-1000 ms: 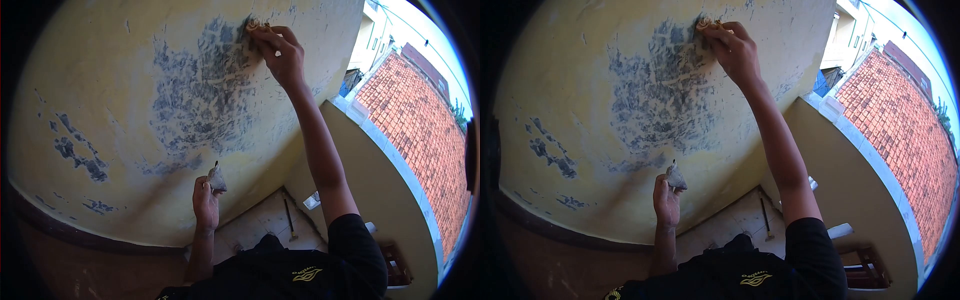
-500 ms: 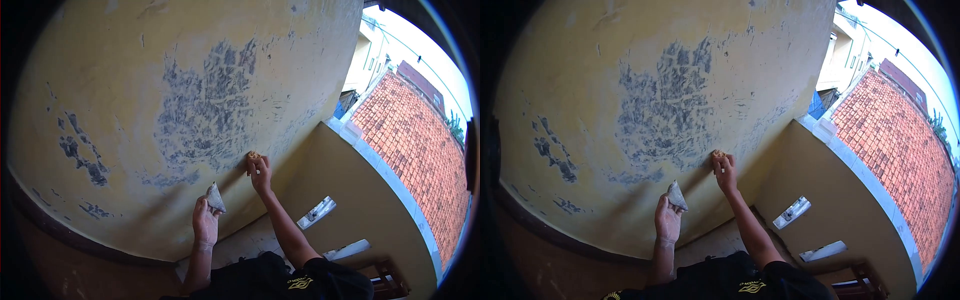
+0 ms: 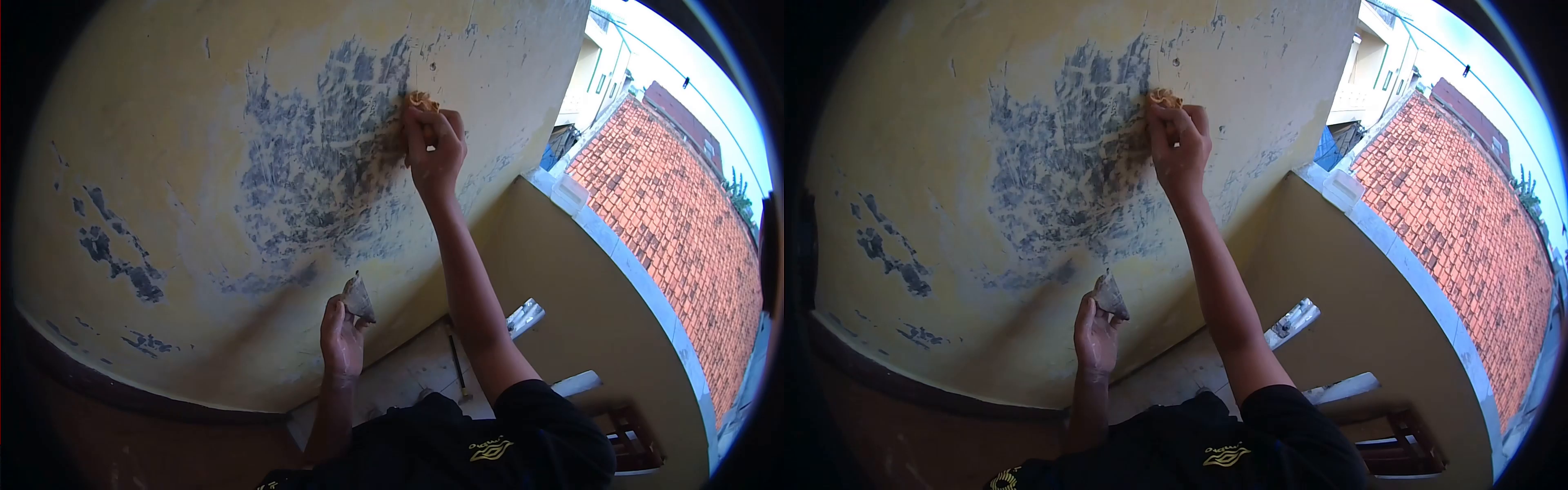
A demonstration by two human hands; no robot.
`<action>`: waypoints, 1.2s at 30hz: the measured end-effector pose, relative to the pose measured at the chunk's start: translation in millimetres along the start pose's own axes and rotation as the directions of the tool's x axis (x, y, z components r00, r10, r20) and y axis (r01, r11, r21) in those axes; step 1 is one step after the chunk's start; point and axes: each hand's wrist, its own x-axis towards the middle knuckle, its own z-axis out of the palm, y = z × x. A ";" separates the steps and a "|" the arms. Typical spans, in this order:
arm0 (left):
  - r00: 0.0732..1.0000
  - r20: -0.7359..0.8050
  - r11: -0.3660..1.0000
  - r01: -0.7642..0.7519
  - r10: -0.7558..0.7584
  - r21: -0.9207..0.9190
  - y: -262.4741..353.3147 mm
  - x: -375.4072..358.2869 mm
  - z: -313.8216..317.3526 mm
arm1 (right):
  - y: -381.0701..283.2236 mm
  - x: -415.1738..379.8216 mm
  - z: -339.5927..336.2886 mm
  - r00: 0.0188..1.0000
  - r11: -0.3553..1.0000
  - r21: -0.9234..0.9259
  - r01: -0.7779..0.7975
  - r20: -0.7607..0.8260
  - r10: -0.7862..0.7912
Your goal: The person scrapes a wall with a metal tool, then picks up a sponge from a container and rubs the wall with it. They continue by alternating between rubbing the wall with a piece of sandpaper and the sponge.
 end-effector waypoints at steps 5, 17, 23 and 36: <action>1.000 -0.020 0.996 0.004 -0.006 -0.086 0.0 -8.7 -34.3 | 72.2 -228.5 -41.6 0.896 0.899 0.036 -0.436 0.112 0.430; 0.999 -0.001 0.999 0.048 -0.048 -0.018 4.5 -8.7 -18.4 | 21.7 -59.0 -21.3 0.987 0.991 0.000 -0.136 0.090 0.135; 0.993 0.000 0.993 0.117 -0.117 0.021 -13.4 -7.2 -11.8 | -29.7 95.9 -5.7 0.998 1.000 0.024 -0.014 0.069 0.012; 0.971 -0.176 0.984 0.171 -0.160 0.048 -23.4 -32.1 -54.2 | 84.7 -288.2 -65.6 0.813 0.833 -0.144 -0.534 0.180 0.553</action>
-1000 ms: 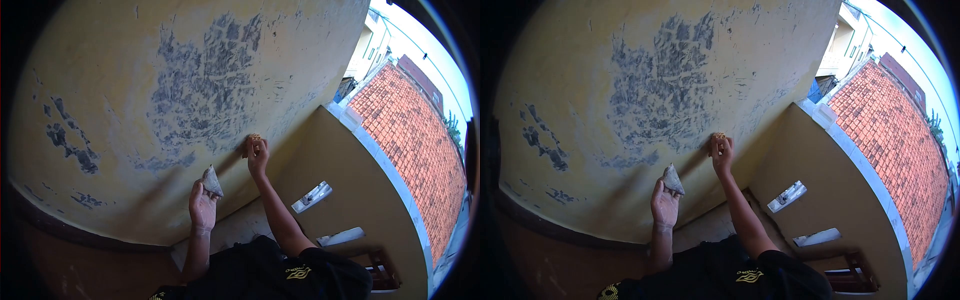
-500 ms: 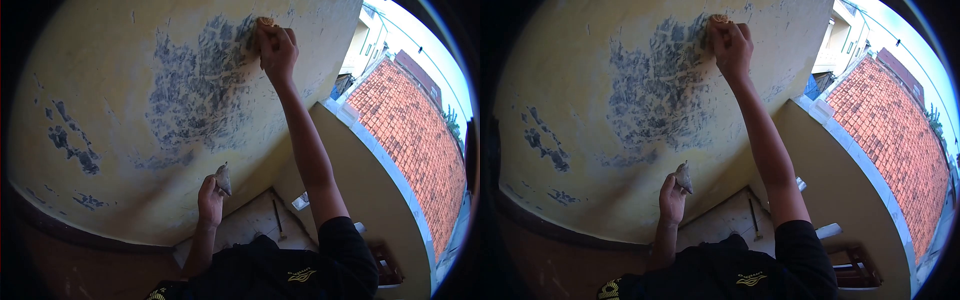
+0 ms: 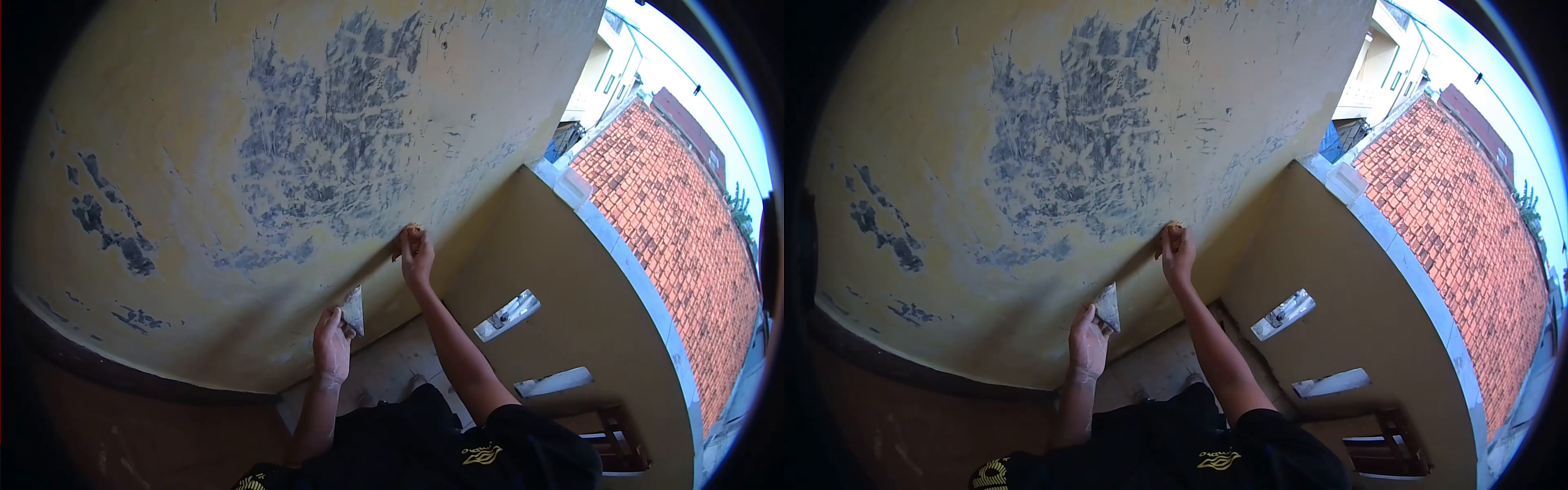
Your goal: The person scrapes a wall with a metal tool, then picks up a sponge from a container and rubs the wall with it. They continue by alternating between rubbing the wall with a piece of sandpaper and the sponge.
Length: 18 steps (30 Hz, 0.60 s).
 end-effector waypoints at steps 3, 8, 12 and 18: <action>0.998 0.029 0.998 0.053 -0.054 0.023 -3.8 1.0 6.8 | 44.7 -39.8 -8.6 0.973 0.983 0.064 -0.170 0.172 0.157; 0.994 0.110 0.996 0.012 -0.021 0.085 -8.8 -7.9 26.5 | 116.3 -111.7 -62.8 0.810 0.854 -0.042 -0.518 0.296 0.506; 0.993 0.121 0.994 -0.016 0.002 0.110 -17.9 -17.3 4.8 | 209.6 -197.4 -139.5 0.708 0.686 0.185 -0.704 0.094 0.700; 0.998 0.028 0.981 0.048 -0.054 0.189 -27.2 -39.9 -24.2 | 211.9 -267.4 -283.9 0.455 0.339 0.598 -0.726 0.049 0.889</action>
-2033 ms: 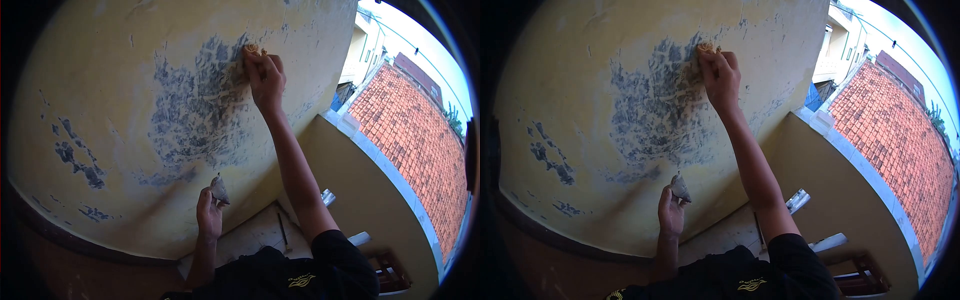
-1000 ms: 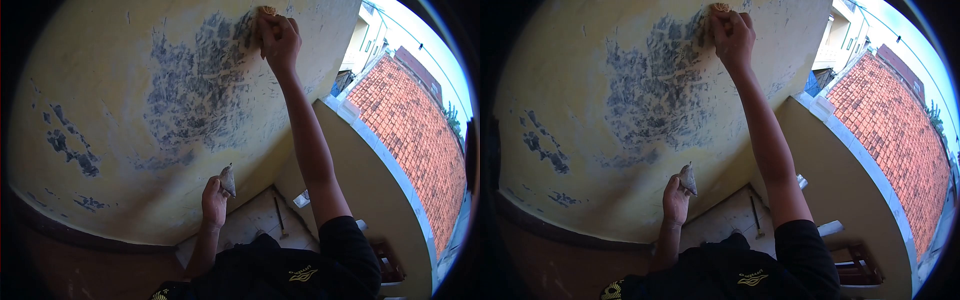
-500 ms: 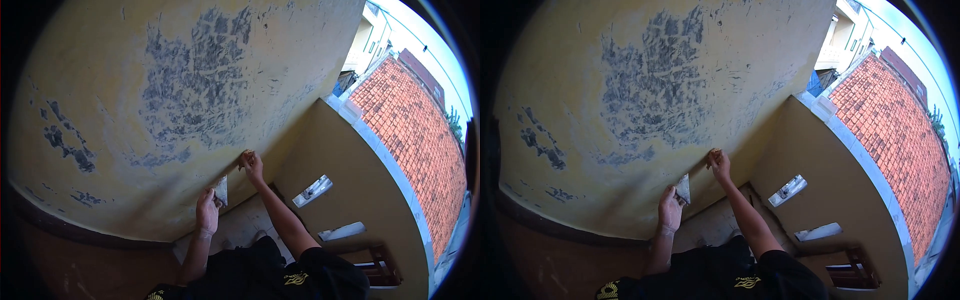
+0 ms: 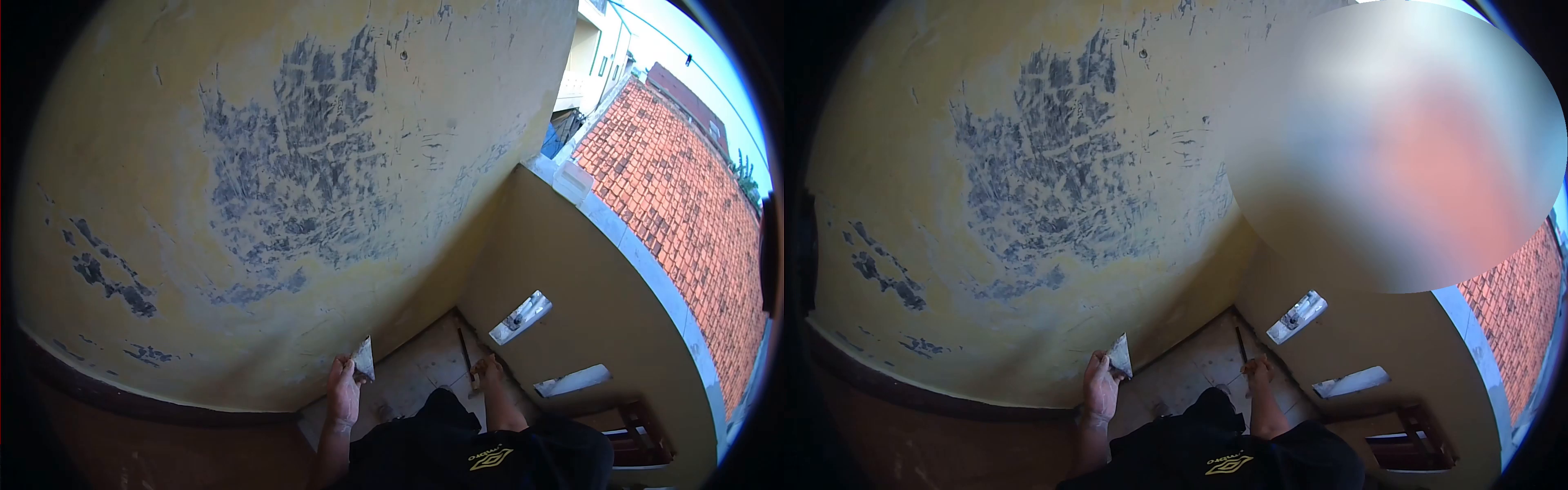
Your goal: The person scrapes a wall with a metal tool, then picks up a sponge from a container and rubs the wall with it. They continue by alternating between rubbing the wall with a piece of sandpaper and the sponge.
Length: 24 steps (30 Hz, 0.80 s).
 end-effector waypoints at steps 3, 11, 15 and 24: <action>0.999 -0.047 1.000 0.027 -0.027 0.002 -4.3 1.1 2.4 | -33.2 -21.9 -18.4 0.997 0.978 0.195 -0.074 -0.007 0.076; 0.999 -0.013 0.998 0.038 -0.038 0.046 -13.0 47.2 78.4 | -182.8 4.5 89.9 0.990 0.982 0.181 0.046 0.125 -0.069; 0.987 0.149 0.998 -0.062 0.057 0.033 -23.9 67.0 128.7 | -324.8 13.4 163.3 0.886 0.947 0.066 0.316 0.336 -0.319; 0.985 0.161 0.998 -0.057 0.057 -0.008 -59.5 70.9 188.2 | -584.8 83.1 260.7 0.458 0.235 -0.489 0.840 0.406 -0.791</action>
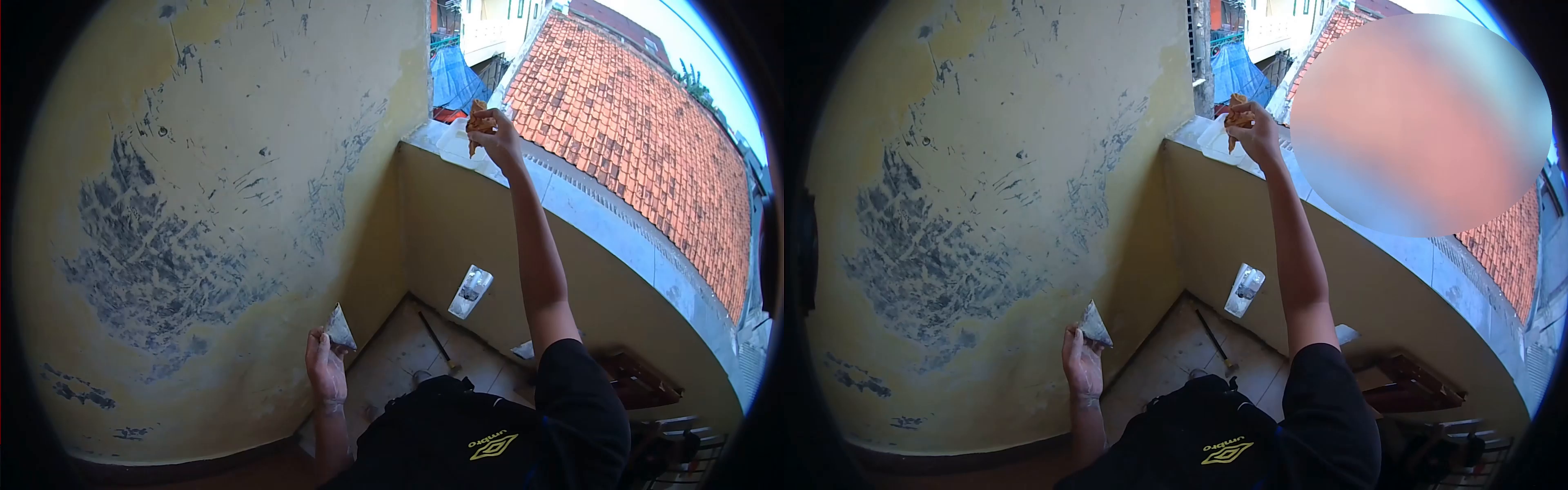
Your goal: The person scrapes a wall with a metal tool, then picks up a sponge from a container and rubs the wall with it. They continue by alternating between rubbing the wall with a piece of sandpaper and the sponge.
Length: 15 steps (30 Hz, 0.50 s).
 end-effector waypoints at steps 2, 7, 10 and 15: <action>0.999 -0.032 1.000 0.016 -0.016 0.003 -3.8 -0.3 6.7 | 28.0 37.2 4.5 0.974 0.950 -0.296 0.101 0.225 -0.034; 0.991 -0.130 0.999 -0.026 0.023 -0.019 -17.5 -3.8 7.2 | 56.7 52.3 14.0 0.886 0.809 -0.524 0.267 0.463 0.007; 0.971 -0.238 0.999 -0.039 0.029 -0.034 -19.6 -11.5 6.4 | 23.1 16.6 16.8 0.931 0.809 -0.485 0.331 0.307 -0.197; 0.960 -0.260 0.989 -0.126 0.101 -0.081 -22.1 -13.4 -6.0 | -38.3 -100.9 77.1 0.916 0.986 0.092 0.135 0.368 -0.160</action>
